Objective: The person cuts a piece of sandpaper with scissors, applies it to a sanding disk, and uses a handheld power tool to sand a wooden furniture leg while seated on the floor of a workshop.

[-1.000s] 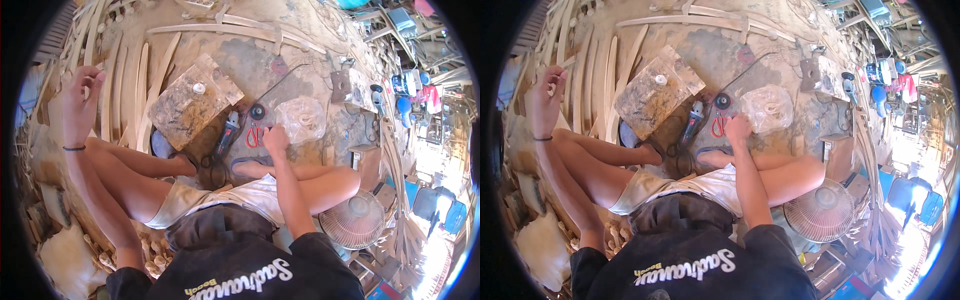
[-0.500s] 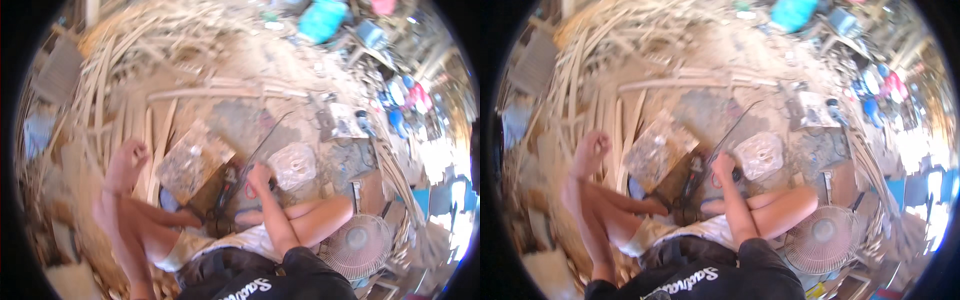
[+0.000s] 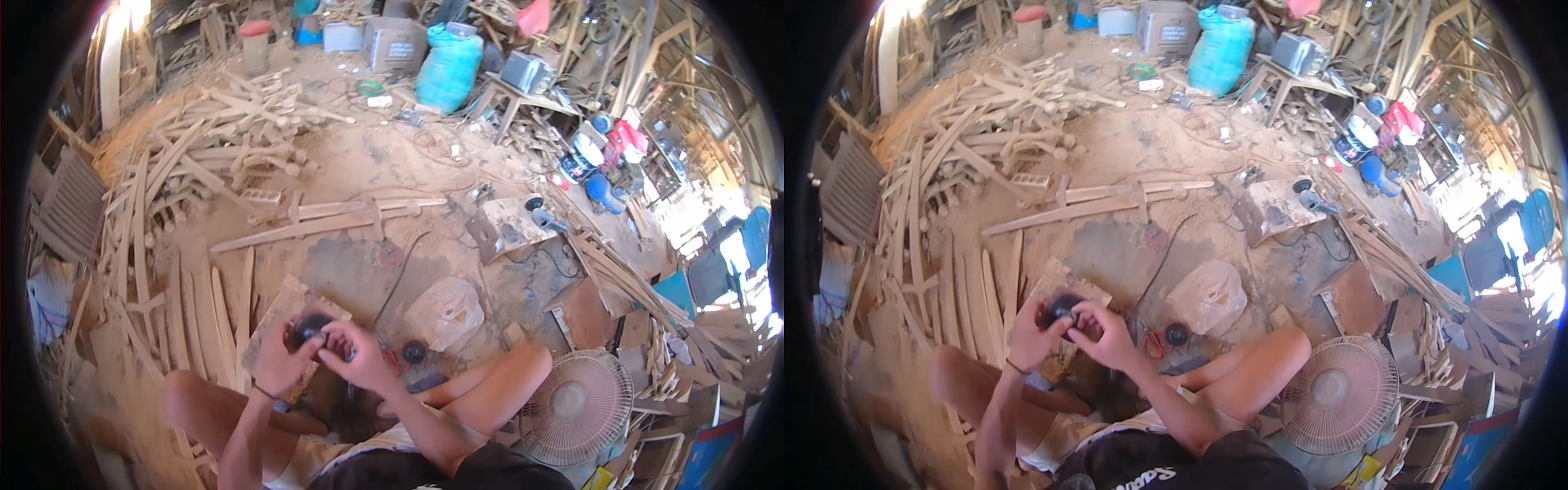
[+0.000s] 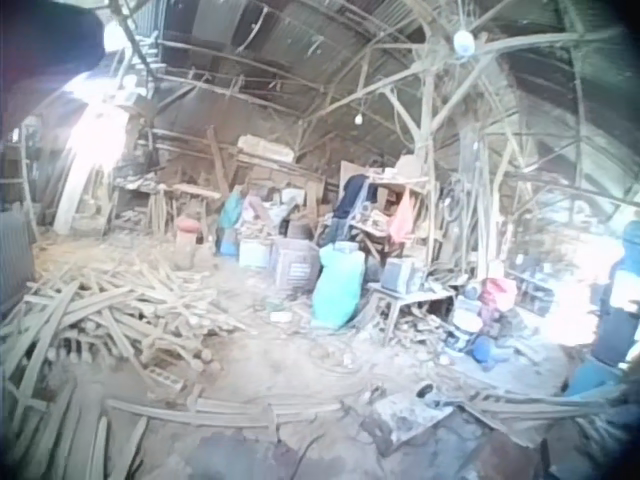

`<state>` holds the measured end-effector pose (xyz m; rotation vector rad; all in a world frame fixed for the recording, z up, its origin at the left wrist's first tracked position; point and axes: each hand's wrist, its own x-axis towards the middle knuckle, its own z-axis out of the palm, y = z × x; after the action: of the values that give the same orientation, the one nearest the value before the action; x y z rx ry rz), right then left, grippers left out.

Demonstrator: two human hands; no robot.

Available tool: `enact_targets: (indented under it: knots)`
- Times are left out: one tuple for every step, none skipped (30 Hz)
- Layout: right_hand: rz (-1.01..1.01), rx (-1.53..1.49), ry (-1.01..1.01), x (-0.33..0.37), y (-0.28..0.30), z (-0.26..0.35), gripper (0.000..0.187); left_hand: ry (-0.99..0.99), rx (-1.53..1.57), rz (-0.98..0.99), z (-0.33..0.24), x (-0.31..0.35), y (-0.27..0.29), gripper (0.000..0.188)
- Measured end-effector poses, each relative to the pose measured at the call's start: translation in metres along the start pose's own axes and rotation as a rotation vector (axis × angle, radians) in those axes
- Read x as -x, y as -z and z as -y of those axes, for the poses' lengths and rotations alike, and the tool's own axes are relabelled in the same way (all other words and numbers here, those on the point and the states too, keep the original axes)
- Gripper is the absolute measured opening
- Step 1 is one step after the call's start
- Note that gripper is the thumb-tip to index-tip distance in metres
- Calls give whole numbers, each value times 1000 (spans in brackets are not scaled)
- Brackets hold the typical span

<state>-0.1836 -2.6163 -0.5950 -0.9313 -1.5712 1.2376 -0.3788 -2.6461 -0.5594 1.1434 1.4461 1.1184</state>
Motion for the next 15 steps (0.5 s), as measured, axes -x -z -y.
enact_targets:
  knots:
    - [12, -135, -30, -1, 1, -10, 30, 20, -39, -87, -4, -1, 3, 53]
    - [-79, -240, -61, -4, 2, -24, 30, -18, -2, -109, -8, 0, 10, 47]
    - [-149, -331, -110, -7, 4, -41, 31, -10, 55, -151, -12, -2, 15, 40]
    - [-180, -252, -232, -7, 9, -60, 34, 54, 148, -173, -13, -4, 20, 37]
    - [-186, -192, -304, -13, 13, -79, 37, -14, 268, -203, -16, -6, 28, 33]
    - [-197, 14, -335, -22, 14, -99, 42, 69, 384, -248, -17, -9, 34, 33]
    - [-204, 206, -328, -22, 8, -117, 47, 10, 551, -245, -17, -7, 40, 33]
    - [-136, 266, -317, -22, -1, -134, 49, 76, 602, -289, -18, -6, 48, 33]
    - [-79, 331, -300, -23, -6, -148, 51, 69, 684, -287, -18, -5, 56, 33]
    - [-25, 399, -308, -25, -8, -160, 53, 80, 739, -322, -19, -6, 61, 34]
    - [69, 441, -268, -31, -14, -171, 62, 38, 832, -283, -20, -5, 65, 33]
    - [149, 454, -219, -36, -25, -180, 71, 25, 895, -285, -21, -1, 67, 33]
    - [207, 501, -185, -43, -39, -188, 76, 17, 952, -306, -23, 0, 66, 32]
    - [249, 544, -133, -50, -53, -195, 81, -6, 957, -321, -25, 0, 64, 32]
    - [265, 598, -71, -55, -63, -201, 79, -22, 954, -358, -29, 1, 63, 32]
